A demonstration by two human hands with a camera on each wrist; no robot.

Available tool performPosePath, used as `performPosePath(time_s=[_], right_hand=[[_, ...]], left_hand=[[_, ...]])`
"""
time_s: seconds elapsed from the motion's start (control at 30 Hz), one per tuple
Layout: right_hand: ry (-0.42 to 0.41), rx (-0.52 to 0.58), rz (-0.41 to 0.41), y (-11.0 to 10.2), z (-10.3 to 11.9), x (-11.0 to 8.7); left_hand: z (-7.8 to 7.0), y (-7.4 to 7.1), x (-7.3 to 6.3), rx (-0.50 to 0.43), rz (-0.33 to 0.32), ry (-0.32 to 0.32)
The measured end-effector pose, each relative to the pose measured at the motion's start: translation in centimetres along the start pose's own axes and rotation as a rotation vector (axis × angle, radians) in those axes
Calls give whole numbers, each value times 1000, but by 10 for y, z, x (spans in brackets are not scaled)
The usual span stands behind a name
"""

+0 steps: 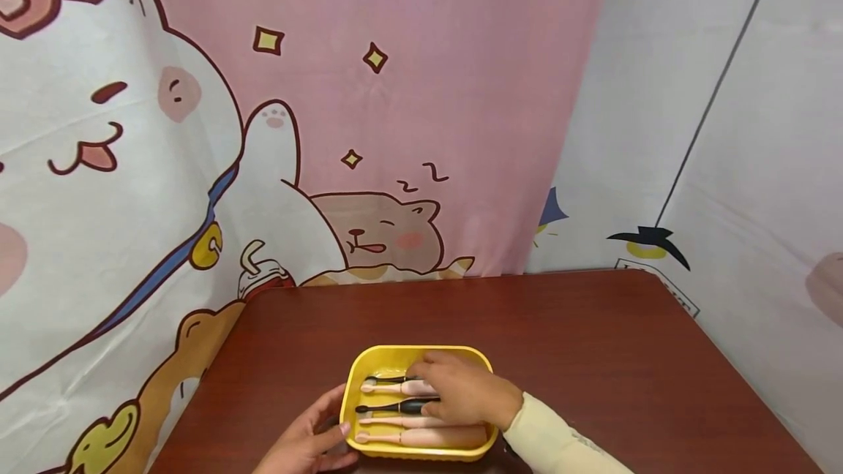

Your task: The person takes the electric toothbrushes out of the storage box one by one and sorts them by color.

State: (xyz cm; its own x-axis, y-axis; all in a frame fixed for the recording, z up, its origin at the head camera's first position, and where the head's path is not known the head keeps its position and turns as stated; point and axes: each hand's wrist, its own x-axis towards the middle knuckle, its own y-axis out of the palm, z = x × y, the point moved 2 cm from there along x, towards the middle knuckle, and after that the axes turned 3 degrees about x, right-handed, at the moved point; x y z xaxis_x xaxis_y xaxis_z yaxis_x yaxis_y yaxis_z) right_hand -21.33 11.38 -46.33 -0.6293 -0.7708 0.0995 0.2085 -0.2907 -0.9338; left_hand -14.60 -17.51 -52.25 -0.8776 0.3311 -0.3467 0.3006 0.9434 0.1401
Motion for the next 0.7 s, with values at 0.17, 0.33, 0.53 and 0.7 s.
performPosePath(time_s=[0.17, 0.33, 0.53, 0.7], right_hand=[[-8, -19, 6, 2, -2, 3], [-28, -29, 13, 4, -3, 8], [-52, -38, 62, 4, -3, 11], [-61, -93, 149, 1, 1, 12]], left_hand=[[0, 2, 0, -2, 10, 16], [0, 5, -1, -13, 44, 59], [1, 6, 0, -25, 54, 69], [0, 6, 2, -18, 33, 61]])
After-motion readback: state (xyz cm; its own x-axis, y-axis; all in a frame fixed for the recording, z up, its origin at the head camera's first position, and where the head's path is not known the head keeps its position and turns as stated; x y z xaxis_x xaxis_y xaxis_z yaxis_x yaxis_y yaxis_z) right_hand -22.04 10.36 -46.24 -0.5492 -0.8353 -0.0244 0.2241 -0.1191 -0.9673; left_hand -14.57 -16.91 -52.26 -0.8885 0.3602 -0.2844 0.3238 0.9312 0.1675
